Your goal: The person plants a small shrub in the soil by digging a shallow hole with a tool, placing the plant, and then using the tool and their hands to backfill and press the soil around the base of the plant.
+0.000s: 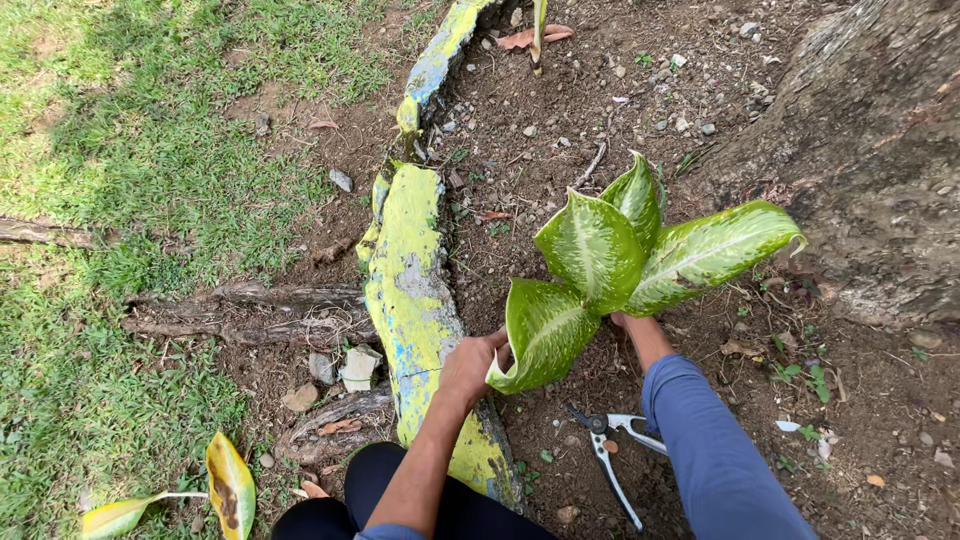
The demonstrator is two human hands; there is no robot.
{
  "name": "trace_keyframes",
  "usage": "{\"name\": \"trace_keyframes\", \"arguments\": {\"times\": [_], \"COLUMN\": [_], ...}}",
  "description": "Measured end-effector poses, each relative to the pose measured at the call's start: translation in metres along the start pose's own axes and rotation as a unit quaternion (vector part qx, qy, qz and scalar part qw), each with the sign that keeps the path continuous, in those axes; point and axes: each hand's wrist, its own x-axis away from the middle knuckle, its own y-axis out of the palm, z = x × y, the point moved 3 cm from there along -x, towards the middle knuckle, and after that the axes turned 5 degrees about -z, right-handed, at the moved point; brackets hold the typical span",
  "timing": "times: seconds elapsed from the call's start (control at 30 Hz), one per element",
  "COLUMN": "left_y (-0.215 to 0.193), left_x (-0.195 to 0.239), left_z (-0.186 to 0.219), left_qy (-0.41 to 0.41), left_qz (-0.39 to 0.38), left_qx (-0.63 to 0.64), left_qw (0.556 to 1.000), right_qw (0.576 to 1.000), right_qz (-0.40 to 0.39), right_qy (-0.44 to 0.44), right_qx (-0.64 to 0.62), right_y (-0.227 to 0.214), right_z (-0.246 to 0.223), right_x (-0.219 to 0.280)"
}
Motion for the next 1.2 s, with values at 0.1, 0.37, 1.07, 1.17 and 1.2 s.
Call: {"name": "trace_keyframes", "arguments": {"times": [0.1, 0.37, 1.07, 1.17, 1.2], "left_y": [-0.018, -0.045, 0.061, 0.038, 0.030], "left_x": [0.019, 0.062, 0.023, 0.033, 0.042], "left_z": [0.006, 0.016, -0.041, -0.025, -0.017], "left_qy": [0.047, 0.181, -0.043, -0.038, -0.055], "left_qz": [0.044, 0.143, 0.068, 0.063, 0.038], "left_qx": [-0.063, -0.233, 0.139, 0.143, 0.134], "left_qw": [0.996, 0.945, 0.987, 0.987, 0.989], "right_qw": [1.000, 0.988, 0.874, 0.911, 0.912], "right_qz": [-0.008, -0.010, -0.044, -0.081, -0.076], "right_qy": [0.021, 0.116, 0.110, -0.021, -0.025], "right_qx": [-0.007, -0.100, 0.472, 0.403, 0.403], "right_y": [-0.006, -0.045, -0.026, -0.020, -0.020], "right_z": [0.004, -0.007, -0.005, -0.018, -0.025], "right_x": [0.000, 0.072, 0.086, 0.055, 0.053]}}
